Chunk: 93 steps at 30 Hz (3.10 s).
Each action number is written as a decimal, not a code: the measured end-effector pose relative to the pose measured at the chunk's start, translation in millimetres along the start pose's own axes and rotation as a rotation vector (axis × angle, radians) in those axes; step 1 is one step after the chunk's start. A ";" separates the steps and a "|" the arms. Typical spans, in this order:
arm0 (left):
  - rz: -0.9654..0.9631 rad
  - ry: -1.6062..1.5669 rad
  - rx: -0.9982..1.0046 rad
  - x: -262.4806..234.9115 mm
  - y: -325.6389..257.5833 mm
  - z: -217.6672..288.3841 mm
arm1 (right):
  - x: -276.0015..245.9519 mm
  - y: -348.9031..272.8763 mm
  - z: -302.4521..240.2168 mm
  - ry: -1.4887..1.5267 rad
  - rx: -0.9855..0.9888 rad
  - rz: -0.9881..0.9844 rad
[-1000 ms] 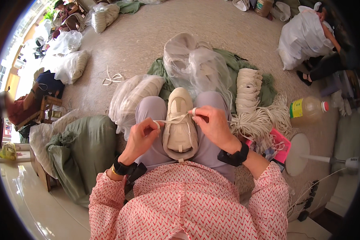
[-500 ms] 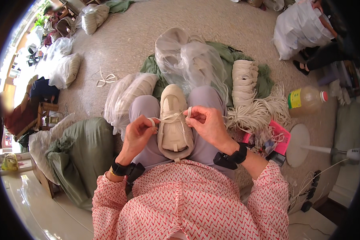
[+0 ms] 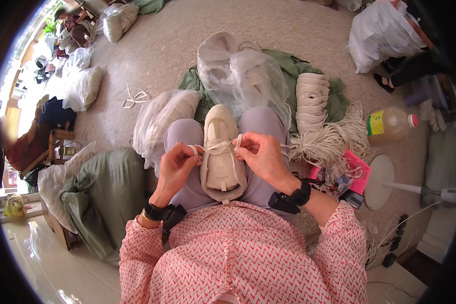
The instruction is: Lacing a cream-colored sneaker while sitting on the floor in a production environment.
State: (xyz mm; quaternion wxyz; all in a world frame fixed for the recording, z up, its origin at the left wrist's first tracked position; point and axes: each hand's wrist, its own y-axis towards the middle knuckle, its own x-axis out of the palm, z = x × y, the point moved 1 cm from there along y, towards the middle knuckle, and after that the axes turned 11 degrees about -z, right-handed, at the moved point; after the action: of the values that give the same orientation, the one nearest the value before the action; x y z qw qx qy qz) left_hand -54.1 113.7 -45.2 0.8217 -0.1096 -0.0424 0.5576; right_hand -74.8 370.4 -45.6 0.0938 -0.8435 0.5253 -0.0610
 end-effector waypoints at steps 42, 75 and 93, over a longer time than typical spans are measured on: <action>0.215 0.403 0.175 24.4 6.4 10.1 | 22.7 -12.9 -34.4 -0.748 -0.096 0.040; 0.113 0.756 0.336 29.1 -3.0 23.0 | 56.5 13.6 -25.1 -0.858 -0.242 -0.130; -0.289 0.110 0.348 15.6 10.3 58.3 | 9.0 -25.2 -138.2 -0.105 -0.116 -0.394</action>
State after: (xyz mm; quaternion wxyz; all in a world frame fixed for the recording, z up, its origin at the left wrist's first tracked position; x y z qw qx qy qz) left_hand -68.7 139.5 8.3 0.9007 0.0104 0.0841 0.4261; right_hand -76.6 360.1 94.8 0.0588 -0.9360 0.3470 -0.0039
